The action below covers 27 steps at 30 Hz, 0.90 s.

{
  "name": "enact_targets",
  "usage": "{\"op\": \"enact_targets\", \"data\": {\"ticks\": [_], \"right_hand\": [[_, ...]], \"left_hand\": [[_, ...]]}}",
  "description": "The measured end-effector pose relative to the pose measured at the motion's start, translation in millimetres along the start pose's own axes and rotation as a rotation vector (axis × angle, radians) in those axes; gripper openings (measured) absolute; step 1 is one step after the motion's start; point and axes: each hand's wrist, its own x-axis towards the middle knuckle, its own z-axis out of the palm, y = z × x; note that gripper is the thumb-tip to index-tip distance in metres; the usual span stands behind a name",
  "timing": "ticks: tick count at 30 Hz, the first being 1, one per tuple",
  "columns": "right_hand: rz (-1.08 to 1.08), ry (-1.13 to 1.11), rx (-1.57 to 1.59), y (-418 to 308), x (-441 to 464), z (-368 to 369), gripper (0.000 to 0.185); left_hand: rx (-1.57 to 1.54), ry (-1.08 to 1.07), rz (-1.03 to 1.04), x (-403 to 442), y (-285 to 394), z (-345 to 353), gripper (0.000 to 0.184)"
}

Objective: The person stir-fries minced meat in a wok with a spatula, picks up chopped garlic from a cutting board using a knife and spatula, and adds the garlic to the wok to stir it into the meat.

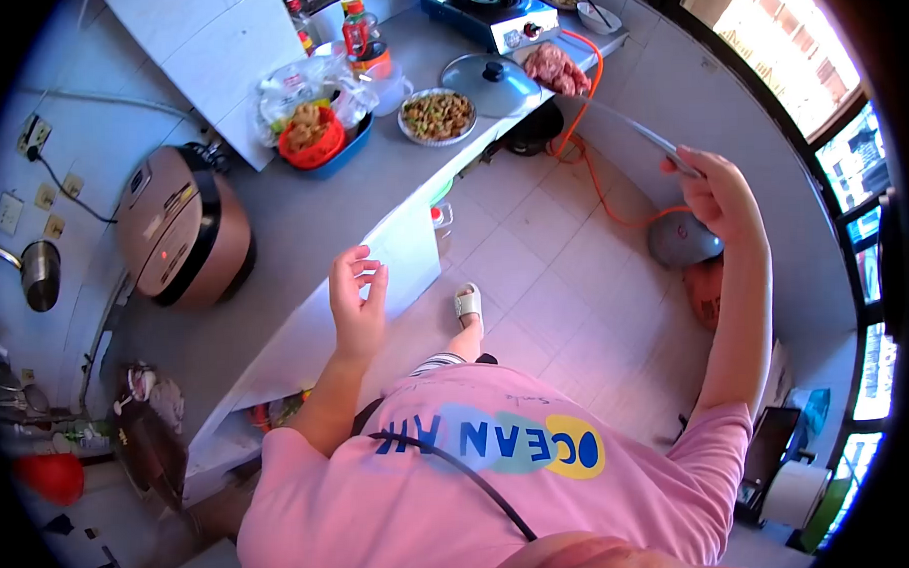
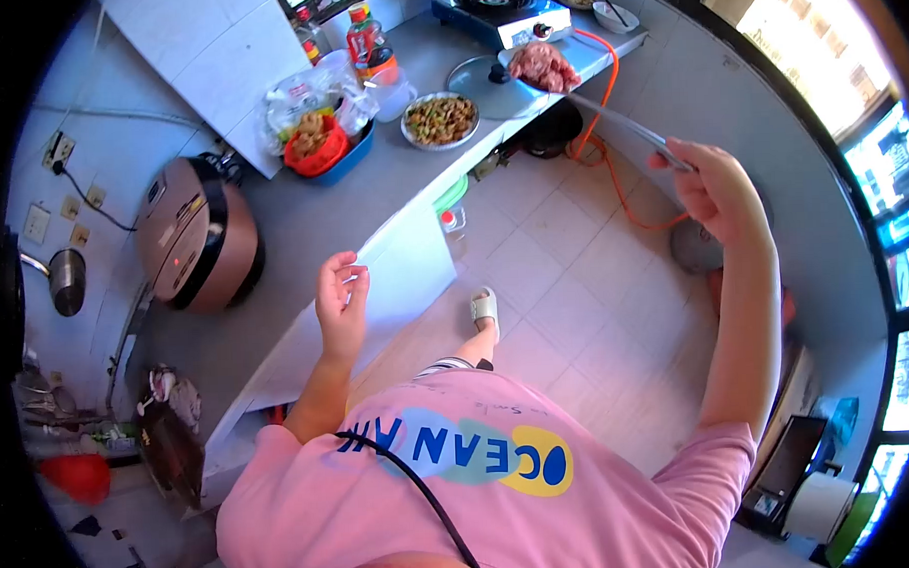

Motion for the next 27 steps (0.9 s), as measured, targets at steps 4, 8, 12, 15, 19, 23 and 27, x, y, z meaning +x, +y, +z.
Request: {"op": "enact_targets", "data": {"ticks": [4, 8, 12, 15, 19, 23, 27], "right_hand": [[0.008, -0.045, 0.036, -62, 124, -42, 0.029], [-0.003, -0.121, 0.19, -121, 247, -55, 0.029], [0.009, -0.129, 0.141, -165, 355, -72, 0.029], [0.075, -0.12, 0.065, -198, 434, -74, 0.027], [-0.022, -0.128, -0.172, -227, 559, -72, 0.02], [-0.293, -0.069, -0.495, -243, 646, -62, 0.011], [-0.522, -0.066, -1.278, -256, 705, -55, 0.025]], "left_hand": [[-0.194, 0.067, -0.219, 59, -26, 70, 0.029], [-0.268, 0.099, -0.195, 146, -30, 109, 0.03], [-0.33, 0.075, -0.212, 193, -11, 153, 0.035], [-0.299, 0.097, -0.239, 209, -8, 186, 0.035], [-0.212, 0.286, -0.21, 207, -9, 232, 0.031], [-0.076, 0.634, -0.374, 199, 4, 286, 0.031], [-0.035, 0.751, -0.429, 207, 20, 344, 0.031]]}}
